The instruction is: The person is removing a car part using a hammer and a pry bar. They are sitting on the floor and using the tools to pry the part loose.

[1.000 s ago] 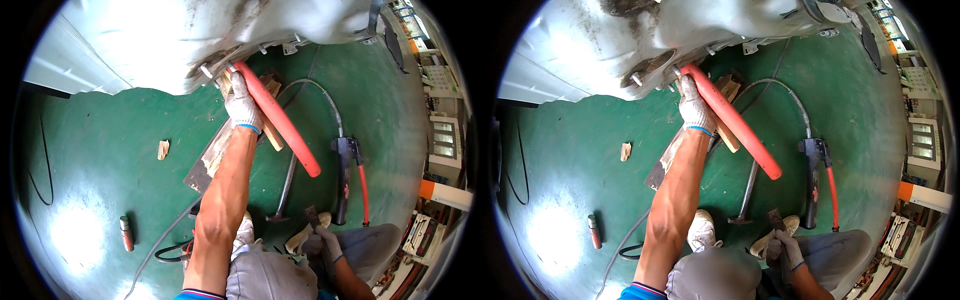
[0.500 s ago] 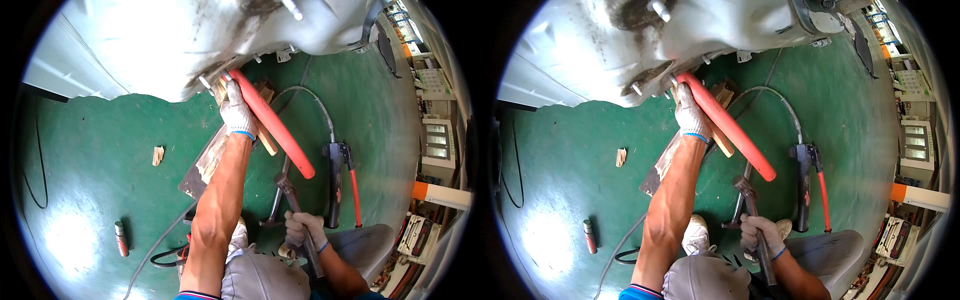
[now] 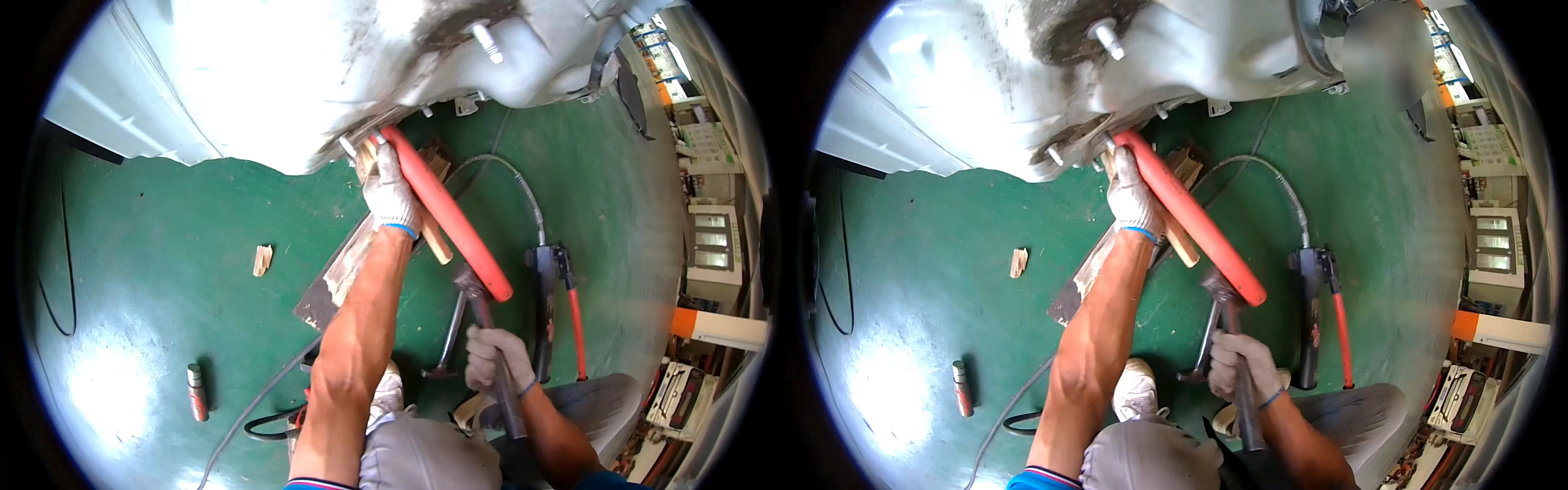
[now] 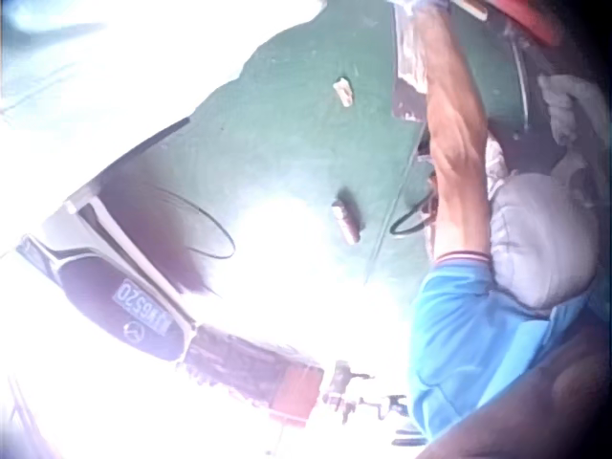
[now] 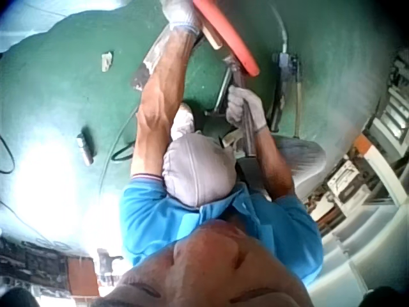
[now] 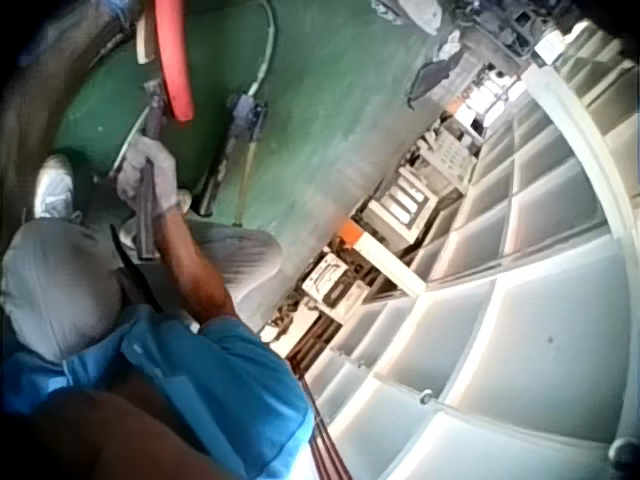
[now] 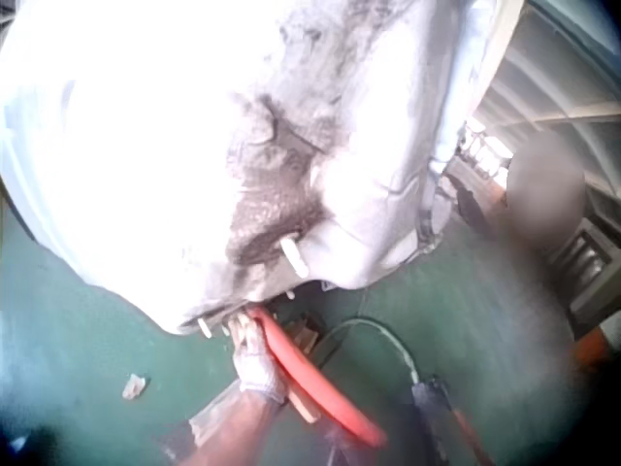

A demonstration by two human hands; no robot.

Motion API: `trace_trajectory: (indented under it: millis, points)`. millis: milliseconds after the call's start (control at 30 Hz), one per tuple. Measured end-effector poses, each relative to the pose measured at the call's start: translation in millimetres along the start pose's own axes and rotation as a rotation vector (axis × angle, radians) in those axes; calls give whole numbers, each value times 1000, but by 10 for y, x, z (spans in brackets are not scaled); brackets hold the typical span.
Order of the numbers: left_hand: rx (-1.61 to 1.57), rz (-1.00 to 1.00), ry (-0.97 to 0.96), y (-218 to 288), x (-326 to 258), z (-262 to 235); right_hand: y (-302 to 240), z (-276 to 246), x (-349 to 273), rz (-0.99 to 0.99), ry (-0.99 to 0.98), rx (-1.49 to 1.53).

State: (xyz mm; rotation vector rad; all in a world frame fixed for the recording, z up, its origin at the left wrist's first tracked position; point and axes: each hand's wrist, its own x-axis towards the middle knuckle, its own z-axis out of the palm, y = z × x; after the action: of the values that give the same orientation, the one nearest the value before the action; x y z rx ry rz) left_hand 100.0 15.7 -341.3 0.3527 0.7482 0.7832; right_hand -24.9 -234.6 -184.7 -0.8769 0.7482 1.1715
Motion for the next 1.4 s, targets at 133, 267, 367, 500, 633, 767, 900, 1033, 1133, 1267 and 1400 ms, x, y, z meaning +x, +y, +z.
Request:
trace_trajectory:
  millis: [133, 267, 367, 500, 633, 767, 900, 1033, 1133, 1267, 1400]
  points:
    - [-28, -168, 0, 87, -132, 22, 174, -701, -401, -44, 145, 16]
    - [52, -48, 3, 27, -148, 16, 257, -1259, -414, -31, 273, 67]
    - [-9, -151, -4, 19, -203, 47, 116, -30, -11, -138, 51, -131]
    - [97, -57, 10, -32, -13, -73, 27, 175, 181, 70, 4, -231]
    - [126, 27, 34, -148, 111, -147, 162, -236, -150, 11, 123, 130]
    - [93, -55, 9, -84, 10, -99, 212, -923, -407, 19, 216, 189]
    - [97, -98, -3, -48, -73, 8, 147, -230, 34, -84, -2, -86]
    - [139, 73, 24, -10, 124, -121, 5, 191, 290, 43, 32, -197]
    - [96, 44, -5, -64, 144, -126, 82, -243, -88, -10, 74, 58]
    - [79, -132, 16, 71, -109, -20, 356, -1491, -452, 18, 103, 417]
    - [17, 35, -3, -31, -2, -3, 281, -635, -273, -91, 377, 184]
